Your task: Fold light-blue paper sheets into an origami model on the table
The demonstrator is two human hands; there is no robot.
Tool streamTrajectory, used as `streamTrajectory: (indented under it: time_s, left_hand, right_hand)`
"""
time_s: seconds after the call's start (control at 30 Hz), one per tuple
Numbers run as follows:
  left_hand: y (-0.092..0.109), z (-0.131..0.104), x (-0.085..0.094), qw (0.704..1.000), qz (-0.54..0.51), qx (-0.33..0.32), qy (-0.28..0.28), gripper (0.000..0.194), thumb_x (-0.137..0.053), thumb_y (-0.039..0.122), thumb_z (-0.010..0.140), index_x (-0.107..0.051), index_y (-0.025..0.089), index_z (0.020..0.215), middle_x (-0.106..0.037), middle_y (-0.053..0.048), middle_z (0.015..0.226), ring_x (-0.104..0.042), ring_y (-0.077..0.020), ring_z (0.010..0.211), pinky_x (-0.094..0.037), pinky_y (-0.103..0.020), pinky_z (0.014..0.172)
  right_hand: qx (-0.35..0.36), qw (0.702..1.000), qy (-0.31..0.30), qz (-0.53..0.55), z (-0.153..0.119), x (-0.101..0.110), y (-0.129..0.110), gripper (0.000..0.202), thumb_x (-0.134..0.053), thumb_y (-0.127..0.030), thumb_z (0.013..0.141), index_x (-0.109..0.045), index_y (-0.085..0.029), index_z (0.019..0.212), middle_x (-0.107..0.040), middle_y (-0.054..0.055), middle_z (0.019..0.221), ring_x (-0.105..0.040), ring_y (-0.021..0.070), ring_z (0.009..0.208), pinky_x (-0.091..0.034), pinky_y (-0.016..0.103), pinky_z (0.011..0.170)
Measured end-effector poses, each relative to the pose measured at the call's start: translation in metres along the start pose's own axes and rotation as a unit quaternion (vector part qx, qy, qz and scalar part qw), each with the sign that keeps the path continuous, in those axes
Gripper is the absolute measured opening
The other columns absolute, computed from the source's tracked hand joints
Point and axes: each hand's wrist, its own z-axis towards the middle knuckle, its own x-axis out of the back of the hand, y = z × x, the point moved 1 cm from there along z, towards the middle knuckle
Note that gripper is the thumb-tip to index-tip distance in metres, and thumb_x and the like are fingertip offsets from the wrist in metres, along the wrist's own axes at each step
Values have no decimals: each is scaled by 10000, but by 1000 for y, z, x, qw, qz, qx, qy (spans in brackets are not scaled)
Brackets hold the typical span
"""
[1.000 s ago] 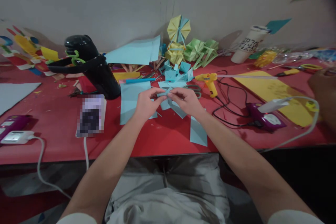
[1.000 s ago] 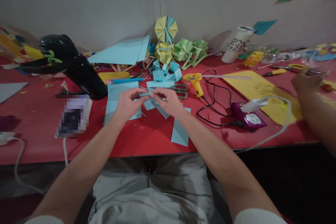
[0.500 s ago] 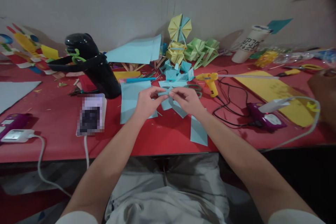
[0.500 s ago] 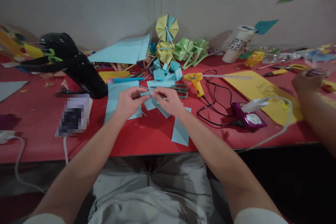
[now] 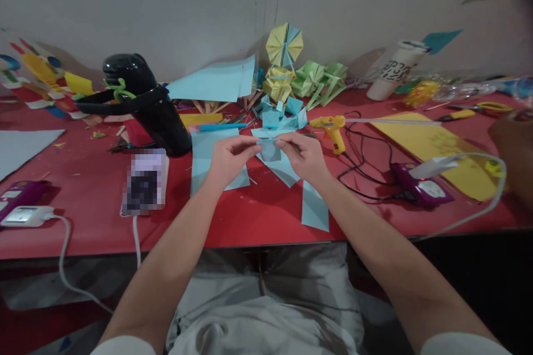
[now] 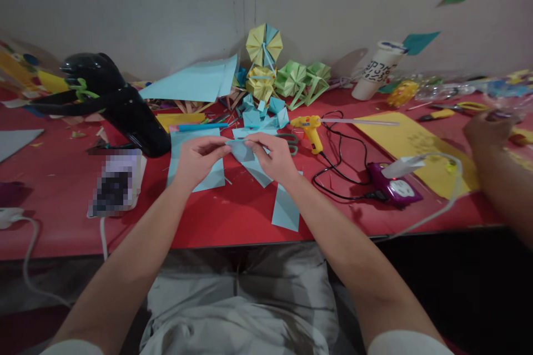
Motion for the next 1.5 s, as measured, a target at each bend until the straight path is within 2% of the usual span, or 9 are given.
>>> streamTrajectory:
  time_s: [0.33, 0.5, 0.73, 0.93, 1.13, 1.5]
  left_hand:
    - [3, 0, 1, 999, 26, -15, 15, 168, -764, 329, 700, -743, 185, 783, -736, -38, 760, -652, -162, 714, -519, -290, 669]
    - [8, 0, 2, 999, 37, -7, 4, 168, -760, 326, 708, -732, 172, 769, -729, -40, 742, -634, -149, 682, -505, -277, 643]
    - [7, 1, 3, 999, 21, 2, -29, 216, -727, 379, 746, -688, 166, 751, -697, -27, 730, -610, -128, 675, -504, -260, 650]
    - [7, 1, 1, 998, 9, 6, -68, 250, -695, 388, 773, -720, 197, 931, -721, -39, 864, -629, -149, 781, -507, -275, 716]
    - [5, 1, 2, 998, 36, 29, -53, 220, -690, 416, 771, -719, 198, 771, -704, -23, 755, -598, -143, 701, -492, -279, 676]
    - [3, 2, 4, 996, 35, 55, -64, 251, -719, 432, 724, -697, 184, 695, -659, -15, 659, -566, -131, 614, -484, -273, 618]
  right_hand:
    - [17, 1000, 6, 0, 0, -1, 0, 169, -574, -315, 901, -681, -198, 842, -700, 22, 785, -612, 133, 692, -467, 258, 642]
    - [-1, 1000, -1, -3, -1, -1, 1, 221, -568, -369, 899, -672, -191, 819, -649, 10, 711, -549, 117, 624, -429, 251, 587]
    - [-12, 999, -32, 5, -1, -1, 0, 230, -558, -359, 905, -657, -176, 805, -596, -2, 681, -473, 95, 588, -376, 240, 556]
    - [-27, 998, -44, 22, -1, -2, -3, 236, -552, -368, 902, -638, -178, 791, -558, -11, 654, -457, 98, 590, -376, 241, 565]
    - [-52, 996, -68, 16, -1, -3, -5, 283, -545, -417, 900, -591, -188, 740, -539, -13, 634, -448, 101, 578, -370, 240, 547]
    - [-54, 990, -124, 36, 0, -4, -2, 322, -535, -429, 907, -542, -179, 705, -513, -24, 628, -411, 86, 563, -337, 234, 533]
